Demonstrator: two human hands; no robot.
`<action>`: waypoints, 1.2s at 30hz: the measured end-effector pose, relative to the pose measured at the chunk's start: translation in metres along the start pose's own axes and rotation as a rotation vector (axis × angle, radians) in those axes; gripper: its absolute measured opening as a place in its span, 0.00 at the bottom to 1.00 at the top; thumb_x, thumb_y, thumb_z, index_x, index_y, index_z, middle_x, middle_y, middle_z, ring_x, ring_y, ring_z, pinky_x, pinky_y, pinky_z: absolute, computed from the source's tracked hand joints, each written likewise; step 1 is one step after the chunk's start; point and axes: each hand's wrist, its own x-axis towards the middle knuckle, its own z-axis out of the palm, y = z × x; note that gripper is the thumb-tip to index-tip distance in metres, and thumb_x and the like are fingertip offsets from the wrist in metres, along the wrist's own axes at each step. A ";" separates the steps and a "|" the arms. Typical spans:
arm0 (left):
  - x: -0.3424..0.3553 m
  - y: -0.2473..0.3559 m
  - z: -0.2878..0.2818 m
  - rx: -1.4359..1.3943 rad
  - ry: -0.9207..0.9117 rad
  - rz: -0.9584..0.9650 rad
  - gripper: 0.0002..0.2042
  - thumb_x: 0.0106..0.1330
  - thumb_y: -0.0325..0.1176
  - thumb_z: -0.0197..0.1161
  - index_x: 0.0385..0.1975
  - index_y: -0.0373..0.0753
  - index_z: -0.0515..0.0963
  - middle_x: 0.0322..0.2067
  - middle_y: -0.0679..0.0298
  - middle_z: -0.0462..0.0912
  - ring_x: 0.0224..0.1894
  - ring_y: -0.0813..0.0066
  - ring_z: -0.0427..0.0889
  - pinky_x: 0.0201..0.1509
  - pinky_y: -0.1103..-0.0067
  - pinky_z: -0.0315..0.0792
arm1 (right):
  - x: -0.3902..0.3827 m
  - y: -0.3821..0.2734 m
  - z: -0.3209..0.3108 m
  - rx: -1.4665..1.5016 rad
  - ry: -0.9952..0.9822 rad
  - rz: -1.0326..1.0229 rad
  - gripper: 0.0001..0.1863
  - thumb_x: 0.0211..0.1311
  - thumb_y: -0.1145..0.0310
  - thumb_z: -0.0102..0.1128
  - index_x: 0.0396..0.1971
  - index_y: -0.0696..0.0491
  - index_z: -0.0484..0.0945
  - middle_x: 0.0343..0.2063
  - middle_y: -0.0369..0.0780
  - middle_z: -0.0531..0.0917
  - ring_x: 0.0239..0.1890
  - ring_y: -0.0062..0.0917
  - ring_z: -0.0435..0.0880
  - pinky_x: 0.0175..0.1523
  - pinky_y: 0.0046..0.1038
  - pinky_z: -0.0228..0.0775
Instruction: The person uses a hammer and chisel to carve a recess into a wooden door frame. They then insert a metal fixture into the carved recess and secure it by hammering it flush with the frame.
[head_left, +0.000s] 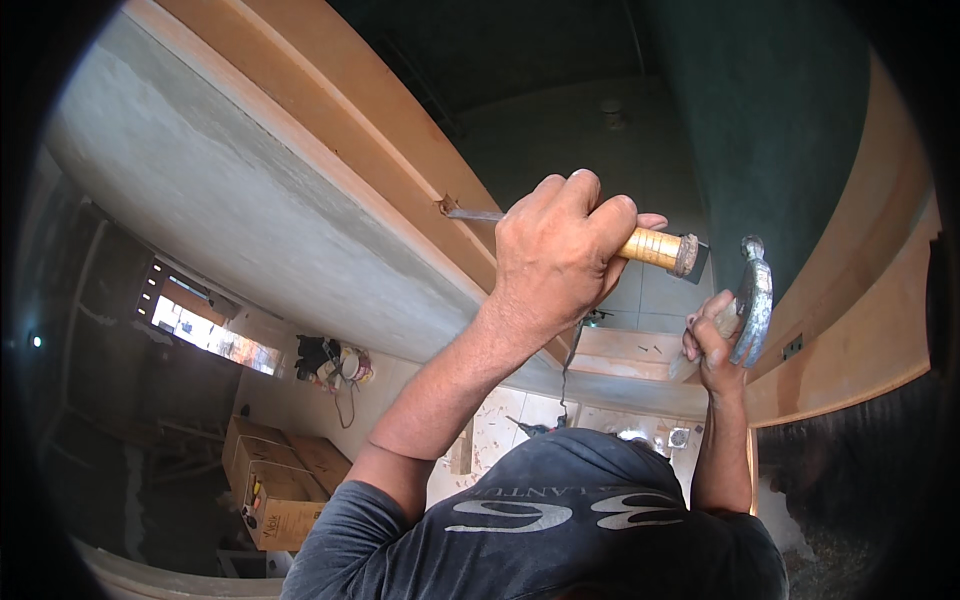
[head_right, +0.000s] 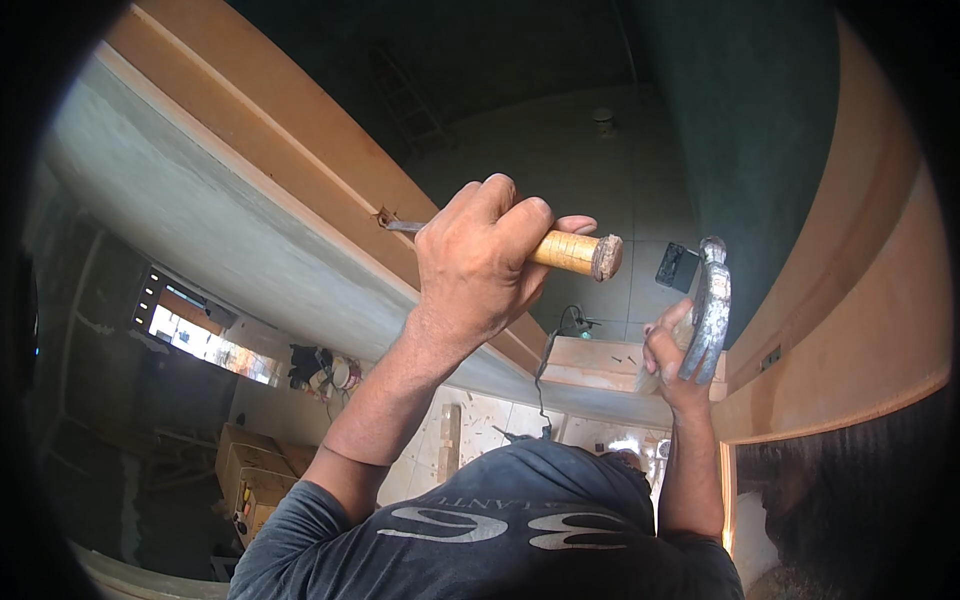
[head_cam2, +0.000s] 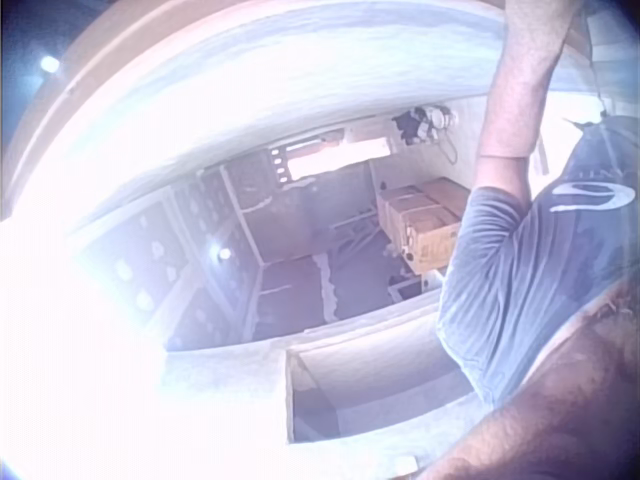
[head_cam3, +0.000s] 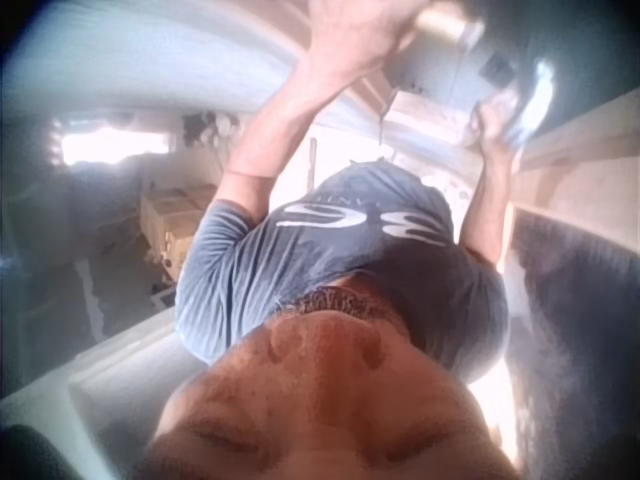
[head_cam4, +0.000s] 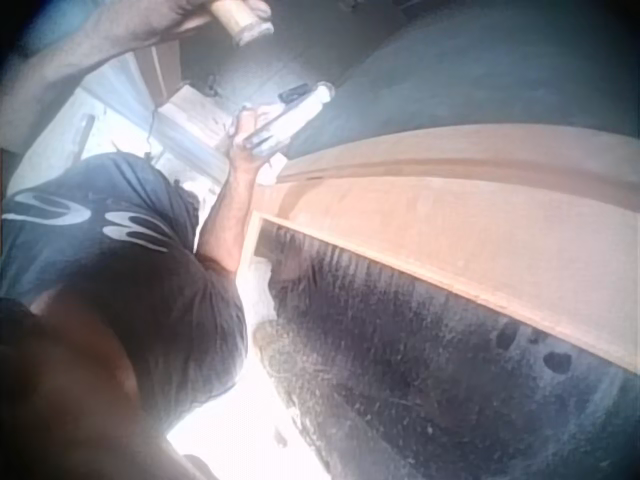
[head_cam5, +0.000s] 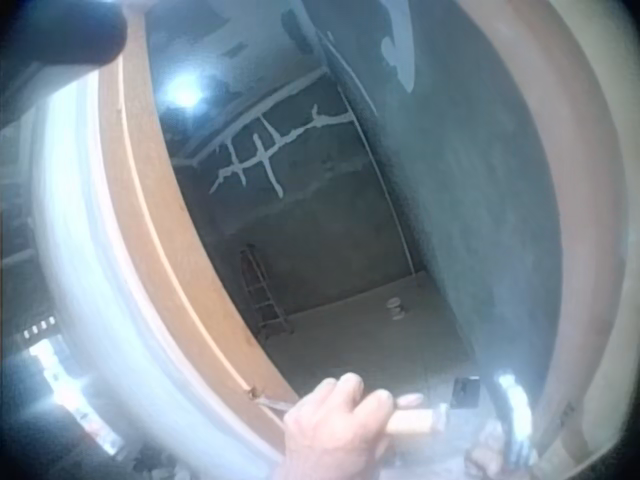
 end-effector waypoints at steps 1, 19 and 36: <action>0.000 0.000 0.001 -0.004 0.007 -0.003 0.20 0.66 0.53 0.76 0.23 0.47 0.77 0.22 0.69 0.70 0.23 0.75 0.70 0.23 0.73 0.65 | 0.000 0.001 0.000 -0.003 -0.006 0.004 0.07 0.64 0.80 0.58 0.29 0.55 0.70 0.19 0.33 0.70 0.15 0.17 0.68 0.22 0.24 0.63; 0.013 -0.007 0.007 0.028 0.014 -0.064 0.26 0.68 0.51 0.76 0.18 0.43 0.70 0.16 0.67 0.71 0.17 0.70 0.74 0.20 0.71 0.67 | 0.052 -0.006 0.040 0.089 -0.047 -0.468 0.05 0.66 0.81 0.57 0.34 0.53 0.77 0.23 0.39 0.76 0.18 0.22 0.72 0.27 0.26 0.71; 0.006 -0.010 0.010 0.036 0.036 -0.042 0.25 0.66 0.49 0.78 0.18 0.43 0.70 0.17 0.64 0.72 0.17 0.68 0.73 0.21 0.72 0.66 | 0.040 -0.006 0.041 -0.281 -0.128 -0.239 0.09 0.61 0.82 0.65 0.29 0.53 0.74 0.24 0.32 0.76 0.20 0.15 0.73 0.28 0.26 0.70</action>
